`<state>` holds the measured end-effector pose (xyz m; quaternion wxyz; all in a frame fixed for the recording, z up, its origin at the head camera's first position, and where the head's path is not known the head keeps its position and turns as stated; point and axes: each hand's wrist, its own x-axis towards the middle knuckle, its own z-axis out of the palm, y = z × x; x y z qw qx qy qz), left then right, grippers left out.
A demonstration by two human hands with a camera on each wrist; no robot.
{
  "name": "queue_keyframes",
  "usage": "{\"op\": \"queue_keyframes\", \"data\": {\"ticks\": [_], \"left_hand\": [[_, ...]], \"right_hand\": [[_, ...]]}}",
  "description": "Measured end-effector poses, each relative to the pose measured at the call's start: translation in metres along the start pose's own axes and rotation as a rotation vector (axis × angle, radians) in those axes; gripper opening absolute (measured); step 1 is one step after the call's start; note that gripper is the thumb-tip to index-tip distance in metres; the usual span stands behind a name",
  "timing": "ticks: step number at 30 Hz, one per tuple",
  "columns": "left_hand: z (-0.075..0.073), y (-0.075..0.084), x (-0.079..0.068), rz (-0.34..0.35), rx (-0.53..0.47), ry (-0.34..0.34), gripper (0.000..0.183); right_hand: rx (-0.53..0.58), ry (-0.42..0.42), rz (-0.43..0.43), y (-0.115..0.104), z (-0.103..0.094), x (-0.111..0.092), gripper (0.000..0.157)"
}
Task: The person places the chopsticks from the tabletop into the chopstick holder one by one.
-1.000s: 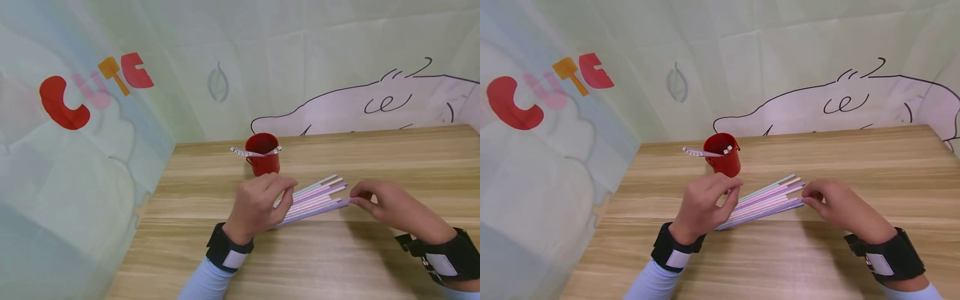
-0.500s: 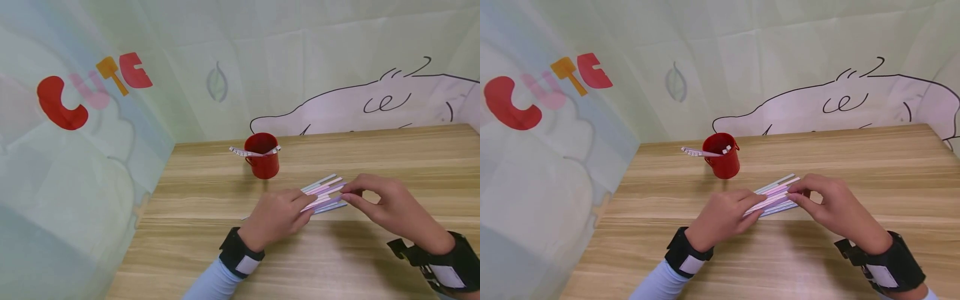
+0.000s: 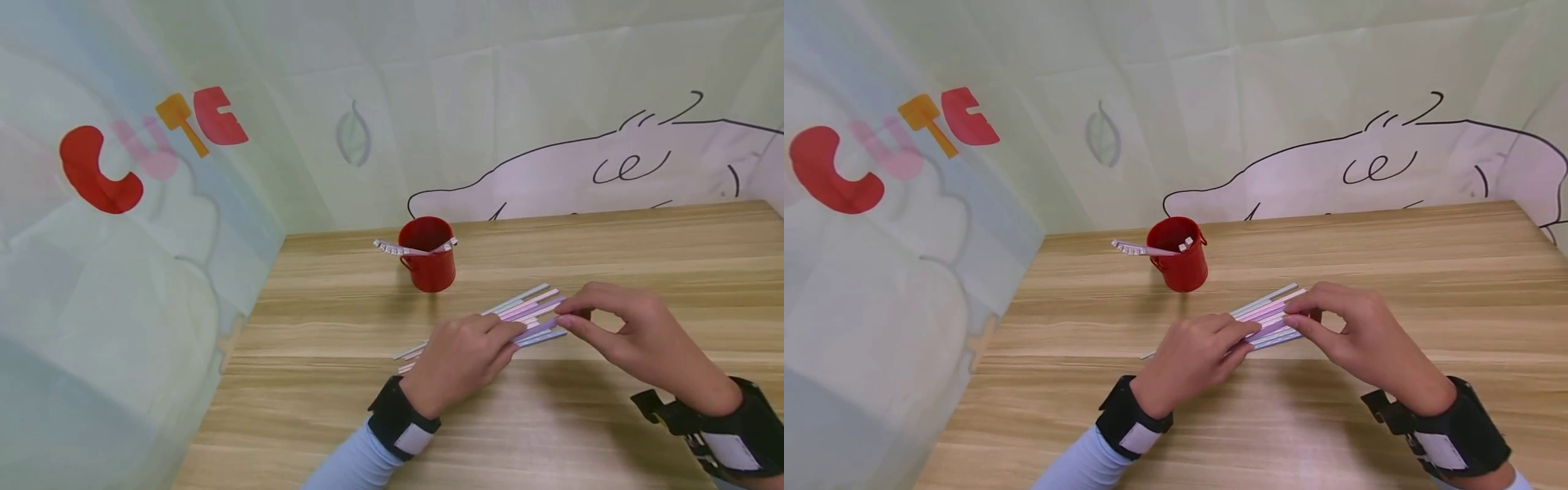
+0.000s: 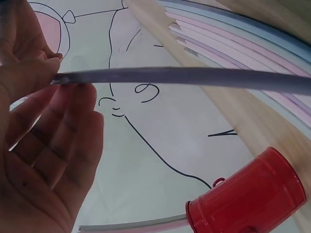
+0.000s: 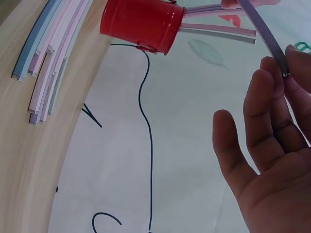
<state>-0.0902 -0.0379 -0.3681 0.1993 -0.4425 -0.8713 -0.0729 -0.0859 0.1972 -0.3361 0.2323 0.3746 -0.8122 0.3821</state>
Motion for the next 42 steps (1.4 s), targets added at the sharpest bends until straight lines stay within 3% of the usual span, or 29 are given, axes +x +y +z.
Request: {"op": "queue_keyframes", "data": {"ticks": [7,12,16,20,29,36,42], "left_hand": [[-0.003,-0.001,0.001,-0.078,-0.079,0.015,0.026],[-0.010,-0.003,0.000,-0.153,-0.166,0.092,0.027],[-0.017,-0.008,-0.002,-0.161,-0.200,0.166,0.027],[-0.025,-0.013,-0.002,-0.129,-0.215,0.264,0.028],[-0.044,-0.027,-0.006,-0.110,-0.234,0.579,0.026],[-0.056,-0.037,-0.011,-0.150,-0.175,0.770,0.025],[-0.059,-0.043,-0.012,-0.155,-0.157,0.856,0.024]], "right_hand": [[-0.025,-0.007,0.074,0.022,0.005,-0.012,0.036],[-0.064,-0.129,0.185,0.036,0.009,-0.019,0.023],[-0.099,-0.215,0.238,0.045,0.015,-0.022,0.014],[-0.137,-0.262,0.256,0.053,0.018,-0.026,0.018],[-0.156,-0.461,0.378,0.066,0.028,-0.037,0.038],[-0.178,-0.497,0.371,0.068,0.032,-0.040,0.046],[-0.192,-0.513,0.394,0.069,0.033,-0.041,0.042]]}}
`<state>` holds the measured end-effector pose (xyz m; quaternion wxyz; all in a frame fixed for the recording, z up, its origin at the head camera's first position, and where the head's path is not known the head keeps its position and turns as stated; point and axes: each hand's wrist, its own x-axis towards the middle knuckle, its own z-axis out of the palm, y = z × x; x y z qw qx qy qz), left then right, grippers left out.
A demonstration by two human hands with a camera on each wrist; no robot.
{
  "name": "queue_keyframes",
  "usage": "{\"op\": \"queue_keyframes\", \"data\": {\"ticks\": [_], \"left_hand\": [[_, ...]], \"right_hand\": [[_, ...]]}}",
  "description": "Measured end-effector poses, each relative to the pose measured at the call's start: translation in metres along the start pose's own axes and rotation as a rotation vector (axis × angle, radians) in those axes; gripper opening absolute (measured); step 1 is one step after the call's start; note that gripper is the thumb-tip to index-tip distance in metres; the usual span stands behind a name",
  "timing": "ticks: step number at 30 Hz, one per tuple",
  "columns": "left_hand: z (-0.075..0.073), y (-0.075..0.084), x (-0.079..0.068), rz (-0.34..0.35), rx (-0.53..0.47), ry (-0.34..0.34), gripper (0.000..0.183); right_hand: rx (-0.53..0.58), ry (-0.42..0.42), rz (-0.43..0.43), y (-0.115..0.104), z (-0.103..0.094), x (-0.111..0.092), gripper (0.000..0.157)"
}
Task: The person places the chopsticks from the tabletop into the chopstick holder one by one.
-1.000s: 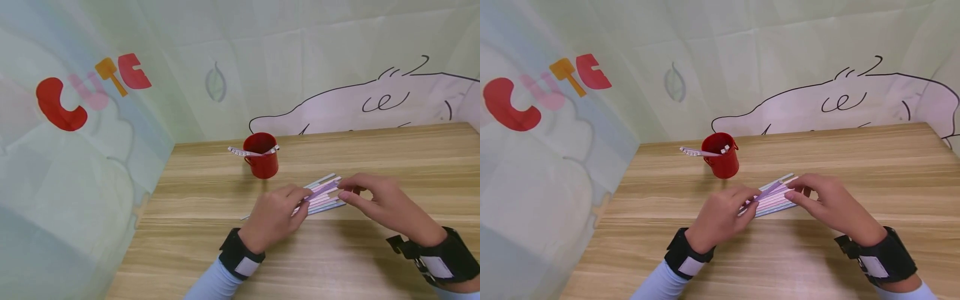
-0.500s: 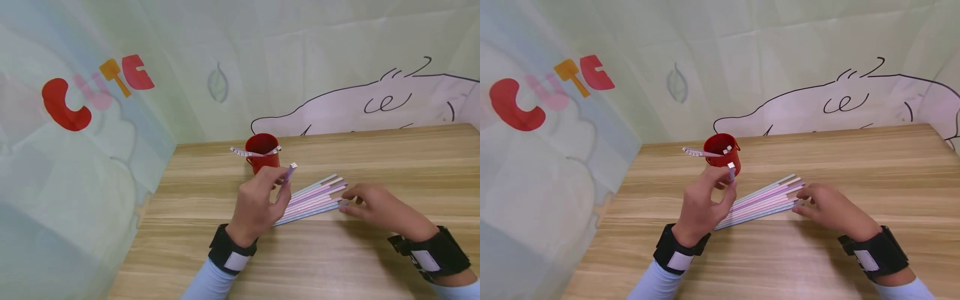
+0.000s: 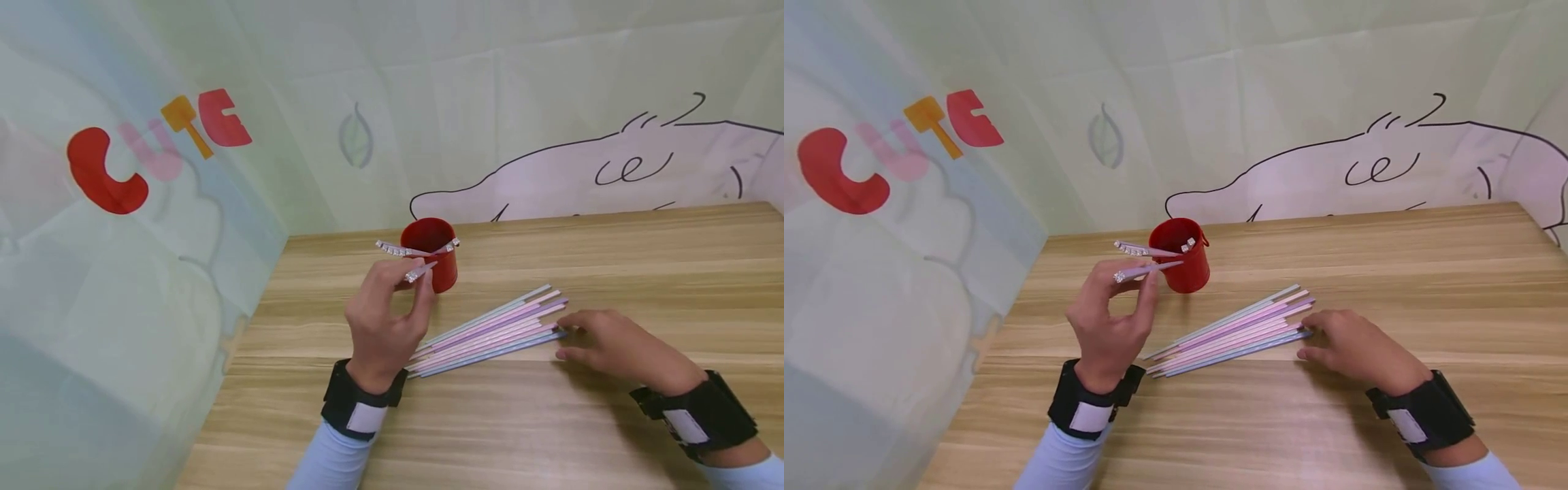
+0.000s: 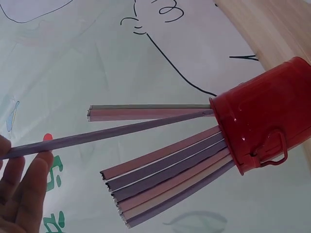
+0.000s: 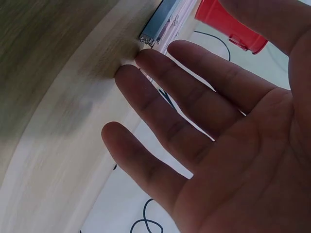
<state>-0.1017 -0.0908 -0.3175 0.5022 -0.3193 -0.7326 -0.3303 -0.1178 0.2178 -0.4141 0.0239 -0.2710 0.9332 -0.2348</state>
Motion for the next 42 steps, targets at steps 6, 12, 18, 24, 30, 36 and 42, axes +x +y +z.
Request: {"op": "queue_keyframes", "data": {"ticks": [6,12,18,24,30,36,42], "left_hand": [[-0.001,-0.001,0.003,0.016,0.006,0.053,0.022],[0.001,-0.005,-0.001,-0.033,0.043,-0.001,0.022],[0.003,-0.011,-0.008,-0.111,0.117,-0.095,0.026],[0.005,-0.014,-0.013,-0.234,0.290,-0.332,0.039],[0.006,-0.013,-0.013,-0.256,0.287,-0.364,0.040],[0.005,-0.010,-0.012,-0.216,0.227,-0.301,0.029],[0.007,-0.004,-0.011,-0.119,0.191,-0.279,0.026]], "right_hand": [[-0.014,0.016,-0.012,0.000,0.003,0.001,0.041],[-0.019,0.011,-0.008,0.000,0.004,0.003,0.040],[-0.023,0.012,-0.008,-0.001,0.004,0.002,0.038],[-0.052,0.035,-0.029,-0.001,0.007,0.002,0.035],[-0.071,0.068,-0.061,-0.001,0.008,0.002,0.030],[-0.101,0.123,-0.102,-0.001,0.010,0.003,0.027],[-0.150,0.134,-0.070,-0.003,0.013,0.003,0.027]]}}
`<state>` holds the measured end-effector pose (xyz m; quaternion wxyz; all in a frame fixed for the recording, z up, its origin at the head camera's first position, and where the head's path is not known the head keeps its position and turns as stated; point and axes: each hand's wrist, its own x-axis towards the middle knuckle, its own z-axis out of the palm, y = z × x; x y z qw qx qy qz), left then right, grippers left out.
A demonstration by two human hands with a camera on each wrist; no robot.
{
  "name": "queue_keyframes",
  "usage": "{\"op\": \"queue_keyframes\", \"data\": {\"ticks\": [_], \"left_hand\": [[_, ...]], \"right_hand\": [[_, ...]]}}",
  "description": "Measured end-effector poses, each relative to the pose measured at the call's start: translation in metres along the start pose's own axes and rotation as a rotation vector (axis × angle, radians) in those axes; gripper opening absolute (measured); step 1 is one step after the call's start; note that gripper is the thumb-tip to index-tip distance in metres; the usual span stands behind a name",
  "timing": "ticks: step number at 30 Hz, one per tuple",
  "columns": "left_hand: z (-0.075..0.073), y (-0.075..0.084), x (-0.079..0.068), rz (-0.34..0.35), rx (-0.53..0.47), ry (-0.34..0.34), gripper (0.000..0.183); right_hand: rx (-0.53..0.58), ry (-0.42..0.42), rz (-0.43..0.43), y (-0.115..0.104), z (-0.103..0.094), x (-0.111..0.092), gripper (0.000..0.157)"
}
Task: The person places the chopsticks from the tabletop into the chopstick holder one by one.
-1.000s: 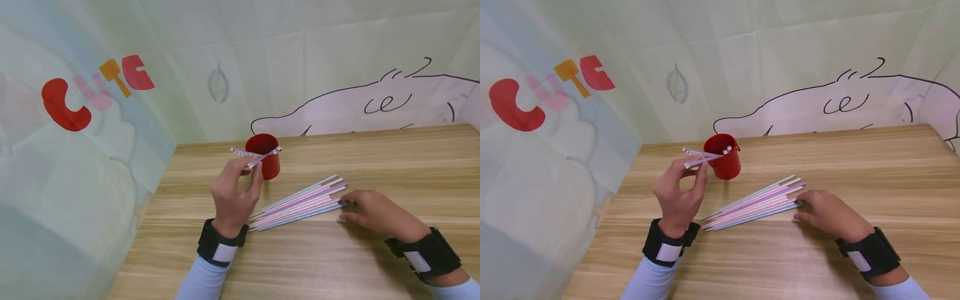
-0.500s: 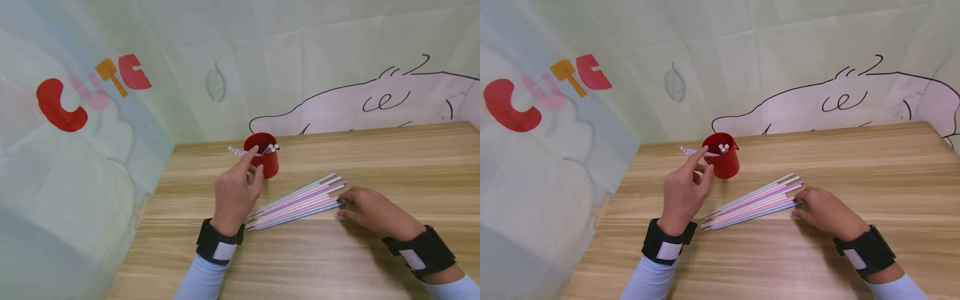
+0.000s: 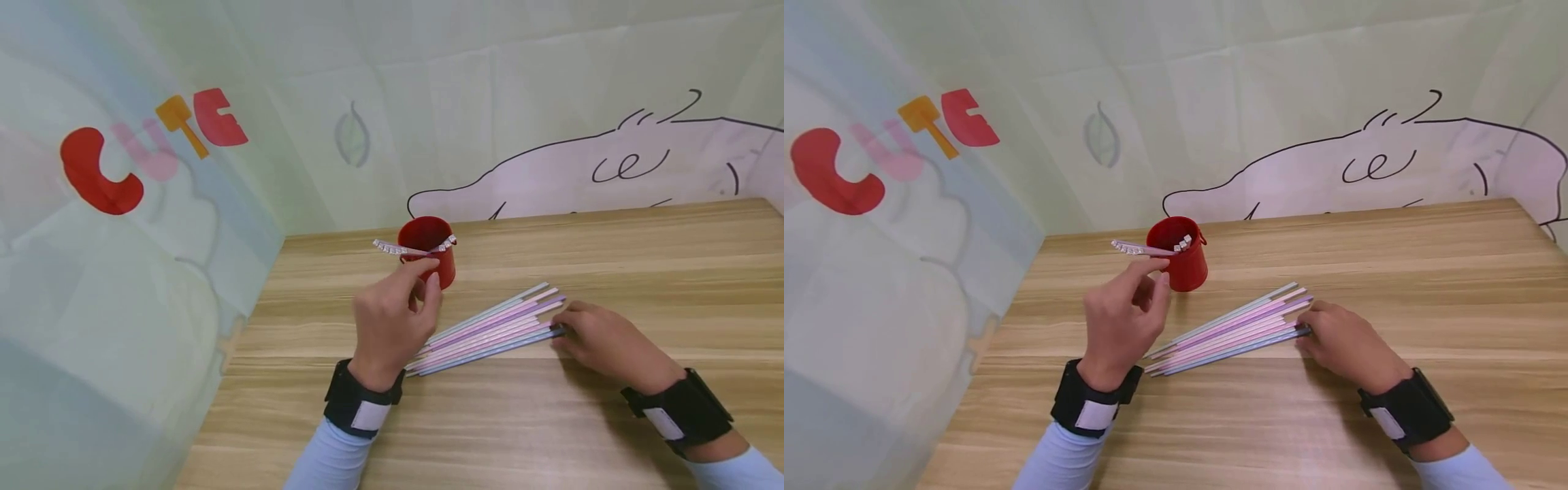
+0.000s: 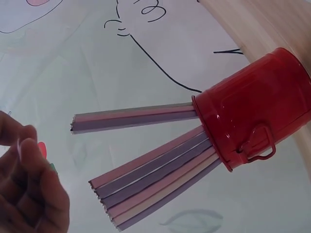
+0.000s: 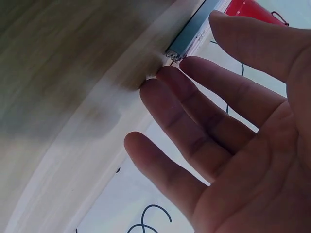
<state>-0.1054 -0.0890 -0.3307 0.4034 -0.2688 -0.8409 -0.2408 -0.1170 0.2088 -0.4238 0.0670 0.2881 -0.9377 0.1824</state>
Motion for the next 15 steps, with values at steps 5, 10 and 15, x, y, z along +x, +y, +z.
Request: {"op": "queue_keyframes", "data": {"ticks": [5,10,15], "left_hand": [[0.003,0.005,-0.001,0.081,-0.003,-0.034,0.024],[0.007,0.006,-0.002,0.121,0.004,-0.106,0.023],[0.011,0.009,-0.004,0.141,0.013,-0.157,0.022]], "right_hand": [[-0.001,0.015,0.007,0.002,0.001,0.000,0.021],[0.019,0.026,0.007,0.003,0.002,-0.001,0.015],[0.006,0.037,-0.016,0.005,0.003,-0.002,0.015]]}}
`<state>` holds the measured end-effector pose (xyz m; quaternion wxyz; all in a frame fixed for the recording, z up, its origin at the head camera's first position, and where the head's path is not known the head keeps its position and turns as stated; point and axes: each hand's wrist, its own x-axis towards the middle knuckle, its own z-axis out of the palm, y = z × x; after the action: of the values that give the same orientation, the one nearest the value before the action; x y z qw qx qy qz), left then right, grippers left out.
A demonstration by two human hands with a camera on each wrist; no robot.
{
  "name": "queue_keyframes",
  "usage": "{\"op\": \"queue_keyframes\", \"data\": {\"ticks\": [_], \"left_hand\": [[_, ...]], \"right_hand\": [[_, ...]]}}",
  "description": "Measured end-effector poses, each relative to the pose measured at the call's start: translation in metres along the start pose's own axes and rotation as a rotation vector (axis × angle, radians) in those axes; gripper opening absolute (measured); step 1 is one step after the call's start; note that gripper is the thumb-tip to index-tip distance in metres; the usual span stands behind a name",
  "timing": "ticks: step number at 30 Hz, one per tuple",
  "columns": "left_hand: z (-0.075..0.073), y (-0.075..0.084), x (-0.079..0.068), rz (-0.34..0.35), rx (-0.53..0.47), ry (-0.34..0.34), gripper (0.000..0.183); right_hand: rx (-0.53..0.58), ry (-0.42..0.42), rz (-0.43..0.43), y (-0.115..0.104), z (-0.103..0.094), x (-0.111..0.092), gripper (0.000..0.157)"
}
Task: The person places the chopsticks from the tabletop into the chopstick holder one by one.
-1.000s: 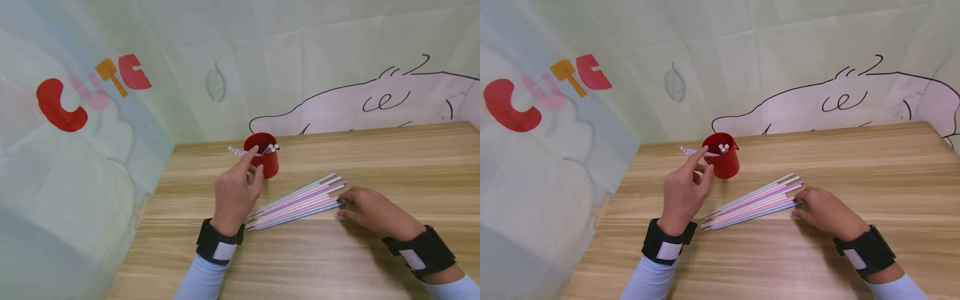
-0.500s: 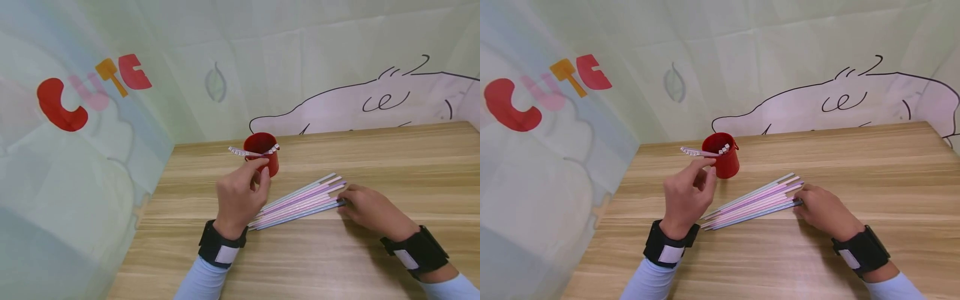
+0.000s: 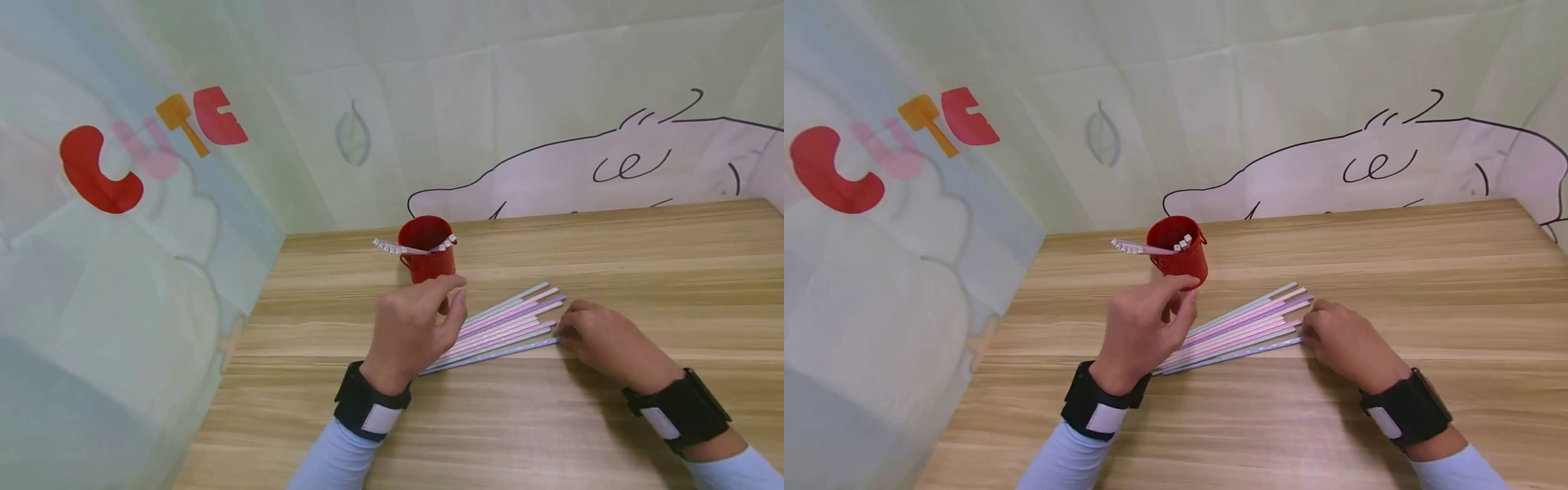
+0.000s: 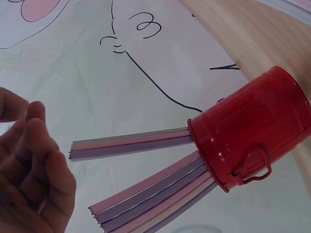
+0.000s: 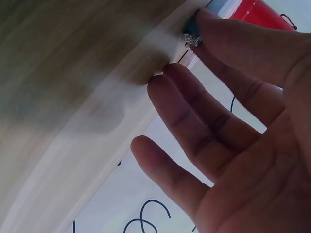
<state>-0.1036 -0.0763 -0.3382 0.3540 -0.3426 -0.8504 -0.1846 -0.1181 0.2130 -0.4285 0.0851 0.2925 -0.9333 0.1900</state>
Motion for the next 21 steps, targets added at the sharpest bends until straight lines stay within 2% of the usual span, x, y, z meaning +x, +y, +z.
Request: {"op": "queue_keyframes", "data": {"ticks": [5,13,21], "left_hand": [[0.004,0.002,-0.002,0.012,-0.001,-0.070,0.019],[0.012,0.005,-0.006,0.016,-0.013,-0.172,0.022],[0.018,0.007,-0.007,0.024,-0.033,-0.223,0.025]], "right_hand": [[-0.013,-0.005,-0.019,0.003,-0.001,-0.001,0.016],[0.033,-0.051,-0.026,0.003,-0.007,-0.001,0.015],[0.127,-0.090,0.041,-0.003,-0.022,0.002,0.012]]}}
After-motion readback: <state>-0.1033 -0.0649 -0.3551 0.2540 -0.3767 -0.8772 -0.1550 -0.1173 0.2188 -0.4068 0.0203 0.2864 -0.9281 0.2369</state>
